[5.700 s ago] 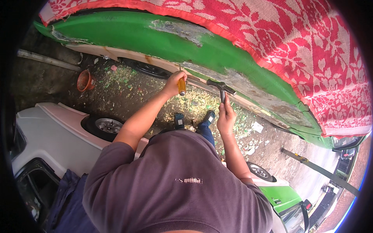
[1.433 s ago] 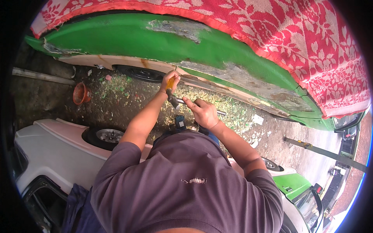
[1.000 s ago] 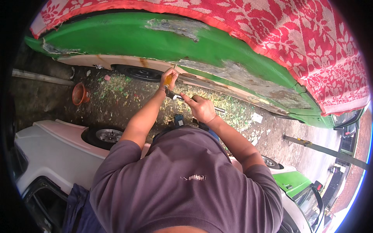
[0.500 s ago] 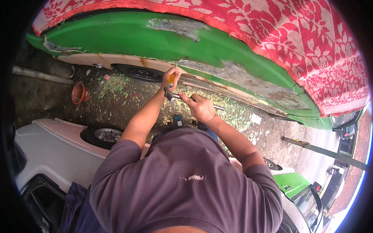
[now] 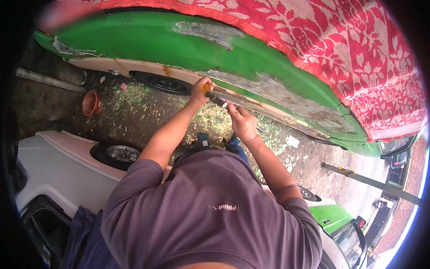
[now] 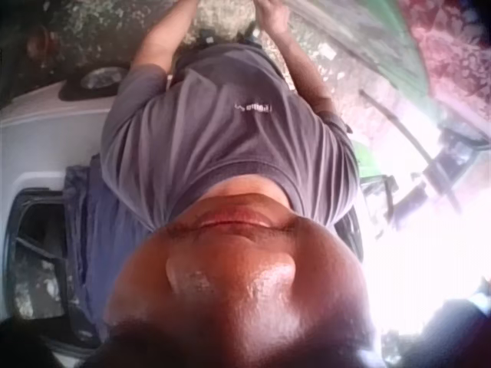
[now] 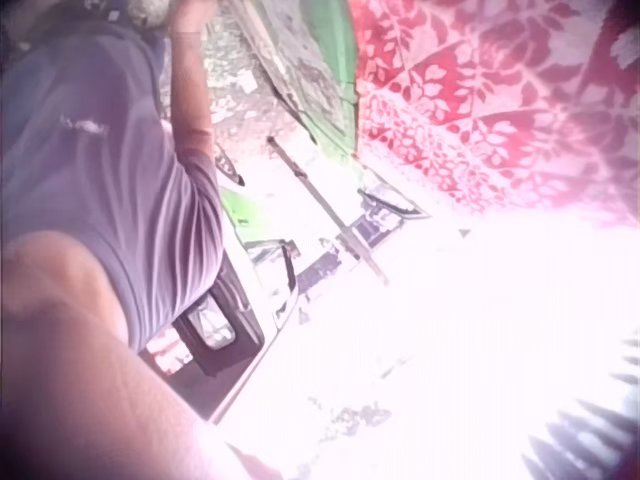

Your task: The person uses a hammer and a yellow-handled chisel to chip away at a green vehicle panel, removing material from the surface. The work is performed in a cluttered outdoor area with a white van and a red patterned cloth visible nearby.

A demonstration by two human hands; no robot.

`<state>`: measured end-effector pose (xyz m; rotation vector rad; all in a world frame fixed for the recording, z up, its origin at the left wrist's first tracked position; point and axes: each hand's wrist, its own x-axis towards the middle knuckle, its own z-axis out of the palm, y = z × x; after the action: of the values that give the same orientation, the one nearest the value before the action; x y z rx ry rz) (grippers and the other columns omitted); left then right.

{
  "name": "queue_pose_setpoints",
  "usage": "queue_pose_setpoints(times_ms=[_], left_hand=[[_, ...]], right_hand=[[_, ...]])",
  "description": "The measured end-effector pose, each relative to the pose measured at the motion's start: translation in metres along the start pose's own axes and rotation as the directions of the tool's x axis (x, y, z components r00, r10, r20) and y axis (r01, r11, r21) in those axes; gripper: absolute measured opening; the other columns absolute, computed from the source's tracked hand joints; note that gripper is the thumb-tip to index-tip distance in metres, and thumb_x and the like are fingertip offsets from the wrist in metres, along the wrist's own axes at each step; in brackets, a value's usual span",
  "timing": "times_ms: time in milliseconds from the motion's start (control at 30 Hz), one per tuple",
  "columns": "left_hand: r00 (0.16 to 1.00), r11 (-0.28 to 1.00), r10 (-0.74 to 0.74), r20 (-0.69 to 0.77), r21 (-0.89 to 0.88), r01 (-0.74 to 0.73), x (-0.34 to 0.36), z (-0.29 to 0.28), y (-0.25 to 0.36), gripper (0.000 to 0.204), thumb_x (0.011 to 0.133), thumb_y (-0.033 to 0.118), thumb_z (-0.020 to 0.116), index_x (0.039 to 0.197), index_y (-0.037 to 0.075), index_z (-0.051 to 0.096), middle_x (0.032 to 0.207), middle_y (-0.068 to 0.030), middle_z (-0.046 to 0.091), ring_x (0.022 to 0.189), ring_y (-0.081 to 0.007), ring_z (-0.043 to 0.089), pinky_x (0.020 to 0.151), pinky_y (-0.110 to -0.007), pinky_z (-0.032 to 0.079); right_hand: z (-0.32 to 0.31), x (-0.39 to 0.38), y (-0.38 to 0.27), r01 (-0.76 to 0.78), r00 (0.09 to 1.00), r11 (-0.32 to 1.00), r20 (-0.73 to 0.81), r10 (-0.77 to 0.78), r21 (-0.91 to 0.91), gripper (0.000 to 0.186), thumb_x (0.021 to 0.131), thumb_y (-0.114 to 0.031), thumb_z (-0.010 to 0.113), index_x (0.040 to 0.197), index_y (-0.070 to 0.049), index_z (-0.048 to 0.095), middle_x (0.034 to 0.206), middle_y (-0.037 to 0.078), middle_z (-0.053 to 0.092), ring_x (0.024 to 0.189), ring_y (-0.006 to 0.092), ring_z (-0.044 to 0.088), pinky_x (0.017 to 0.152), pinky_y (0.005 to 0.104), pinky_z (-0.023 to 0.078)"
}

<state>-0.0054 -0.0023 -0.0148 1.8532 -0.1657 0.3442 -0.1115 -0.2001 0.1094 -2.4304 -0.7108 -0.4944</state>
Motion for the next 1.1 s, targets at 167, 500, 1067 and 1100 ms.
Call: queue_pose_setpoints(times_ms=[167, 500, 1067, 1100], left_hand=[[0.997, 0.991, -0.068, 0.041, -0.116, 0.072, -0.001, 0.005, 0.008, 0.019, 0.088, 0.007, 0.064, 0.085, 0.003, 0.046, 0.076, -0.0106, 0.052, 0.071, -0.0226, 0.053, 0.067, -0.033, 0.045], [0.995, 0.974, -0.059, 0.085, 0.221, 0.039, 0.008, 0.026, 0.015, 0.018, 0.075, -0.003, 0.060, 0.089, 0.002, 0.051, 0.086, -0.0153, 0.064, 0.086, -0.0377, 0.060, 0.075, -0.045, 0.047], [0.999, 0.992, 0.048, -0.019, -0.119, -0.050, -0.025, -0.029, -0.023, 0.014, 0.091, 0.014, 0.062, 0.092, 0.001, 0.055, 0.091, -0.0107, 0.059, 0.086, -0.0244, 0.058, 0.079, -0.032, 0.047], [0.994, 0.988, 0.103, -0.045, -0.108, -0.107, -0.024, -0.030, -0.025, 0.014, 0.091, 0.013, 0.062, 0.092, 0.000, 0.055, 0.094, -0.0113, 0.058, 0.087, -0.0248, 0.058, 0.078, -0.032, 0.047]], right_hand=[[-0.006, -0.014, 0.012, -0.056, 0.989, 0.992, -0.129, 0.071, 0.111, 0.042, 0.085, -0.004, 0.070, 0.126, -0.011, 0.064, 0.073, 0.011, 0.058, 0.058, 0.0295, 0.059, 0.051, 0.0397, 0.046], [-0.018, -0.038, 0.026, -0.263, 0.957, 0.955, -0.090, 0.276, 0.136, 0.033, 0.093, -0.002, 0.061, 0.126, 0.000, 0.061, 0.095, 0.020, 0.069, 0.074, 0.0259, 0.066, 0.069, 0.0303, 0.051], [-0.015, -0.045, 0.021, -0.441, 0.891, 0.856, 0.021, 0.453, 0.269, 0.034, 0.092, -0.005, 0.063, 0.126, -0.003, 0.063, 0.104, 0.022, 0.069, 0.089, 0.0307, 0.070, 0.077, 0.0363, 0.053], [-0.013, -0.044, 0.018, -0.417, 0.905, 0.874, 0.028, 0.424, 0.250, 0.034, 0.092, -0.005, 0.063, 0.126, -0.004, 0.063, 0.102, 0.022, 0.069, 0.087, 0.0314, 0.070, 0.075, 0.0366, 0.053]])
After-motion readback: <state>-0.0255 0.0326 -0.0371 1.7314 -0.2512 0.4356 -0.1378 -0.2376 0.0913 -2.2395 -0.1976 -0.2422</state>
